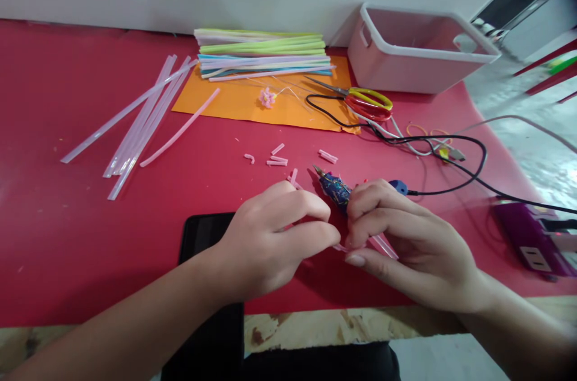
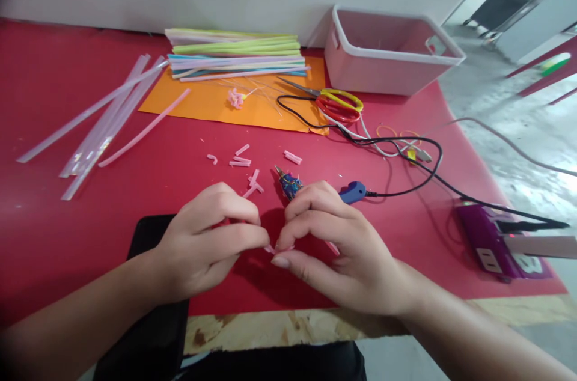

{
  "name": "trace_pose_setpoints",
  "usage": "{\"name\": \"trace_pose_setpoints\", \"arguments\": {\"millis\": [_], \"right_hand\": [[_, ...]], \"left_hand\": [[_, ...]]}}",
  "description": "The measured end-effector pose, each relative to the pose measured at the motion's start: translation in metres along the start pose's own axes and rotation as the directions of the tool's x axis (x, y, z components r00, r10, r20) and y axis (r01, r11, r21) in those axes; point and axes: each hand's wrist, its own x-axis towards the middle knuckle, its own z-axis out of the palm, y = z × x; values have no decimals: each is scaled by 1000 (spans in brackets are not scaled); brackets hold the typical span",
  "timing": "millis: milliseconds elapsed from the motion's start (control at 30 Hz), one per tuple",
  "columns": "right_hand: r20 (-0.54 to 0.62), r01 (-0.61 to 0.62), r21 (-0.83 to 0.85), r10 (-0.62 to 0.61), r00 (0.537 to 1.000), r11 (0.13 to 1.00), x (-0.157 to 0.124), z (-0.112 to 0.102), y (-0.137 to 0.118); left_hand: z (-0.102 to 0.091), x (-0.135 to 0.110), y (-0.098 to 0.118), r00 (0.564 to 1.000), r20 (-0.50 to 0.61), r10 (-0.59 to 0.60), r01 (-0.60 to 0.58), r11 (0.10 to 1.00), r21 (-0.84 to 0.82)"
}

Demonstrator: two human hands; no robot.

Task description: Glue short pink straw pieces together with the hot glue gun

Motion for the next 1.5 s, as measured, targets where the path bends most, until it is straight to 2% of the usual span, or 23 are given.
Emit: {"name": "trace_pose_setpoints", "arguments": {"millis": [133, 233, 333, 567, 667, 733, 833, 900, 1000, 1033, 1067, 1100, 1133, 1167, 1233, 1267, 1333, 1367, 1400, 1433, 1467, 1500], "right_hand": [[38, -108, 176, 102, 994, 978, -2, 1, 0], [122, -210, 322, 179, 976, 923, -4, 1, 1], [179, -278, 430, 221, 959, 859, -5, 0, 2], [244, -338, 542, 240, 939, 769, -5, -1, 3], [240, -341, 527, 248, 939, 779, -7, -2, 2], [160, -316, 481, 273, 949, 818, -10, -2, 2], [-108, -258, 351, 313, 944, 900, -12, -3, 6], [-313, -265, 199, 317, 895, 943, -12, -5, 11], [-586, -314, -61, 221, 780, 947, -10, -14, 24], [-638, -304, -136, 152, 755, 943, -9, -17, 29], [-651, -337, -223, 118, 749, 915, -8, -21, 34], [-627, -381, -339, 95, 773, 860, -7, -24, 39], [-559, -415, -418, 132, 819, 808, -6, -27, 44], [-517, -390, -466, 114, 849, 794, -5, -30, 47], [-407, -363, -481, 164, 899, 798, -6, -36, 52], [-325, -317, -501, 165, 931, 805, -6, -39, 53], [-53, -154, -527, 148, 988, 836, -10, -45, 55], [53, -96, -513, 143, 988, 853, -12, -48, 56], [148, -90, -499, 187, 971, 862, -14, -51, 57], [185, -63, -490, 174, 967, 869, -16, -53, 59], [235, -62, -515, 210, 949, 855, -18, -54, 61], [235, -54, -536, 211, 949, 842, -19, -55, 63]], "left_hand": [[-2, 1, 0, 997, 70, -37, 45, 992, -120], [-3, 3, 0, 987, 140, -77, 111, 962, -251], [-2, 3, 1, 980, 162, -119, 171, 918, -357], [0, 4, 5, 973, 179, -145, 214, 856, -470], [-2, 5, 5, 966, 192, -171, 245, 839, -487], [-4, 6, 4, 958, 195, -212, 282, 826, -487], [-7, 6, 1, 939, 176, -296, 345, 793, -503], [-7, 6, -2, 924, 149, -351, 375, 760, -532], [-7, 5, -6, 907, 116, -404, 392, 714, -579], [-7, 5, -6, 904, 113, -411, 393, 701, -595], [-6, 5, -7, 902, 107, -418, 391, 689, -610], [-6, 5, -8, 899, 103, -425, 392, 678, -622], [-6, 5, -8, 895, 98, -436, 396, 671, -627], [-6, 6, -8, 888, 92, -451, 405, 668, -624], [-6, 8, -8, 864, 83, -496, 436, 657, -615], [-5, 8, -8, 847, 83, -526, 456, 636, -623], [-5, 9, -9, 798, 95, -595, 491, 552, -674], [-4, 9, -10, 768, 105, -631, 501, 492, -712], [-4, 9, -11, 737, 122, -665, 509, 428, -747], [-4, 9, -12, 705, 140, -695, 516, 367, -774], [-4, 8, -13, 674, 156, -722, 522, 316, -793], [-3, 8, -13, 648, 170, -742, 528, 277, -803]]}}
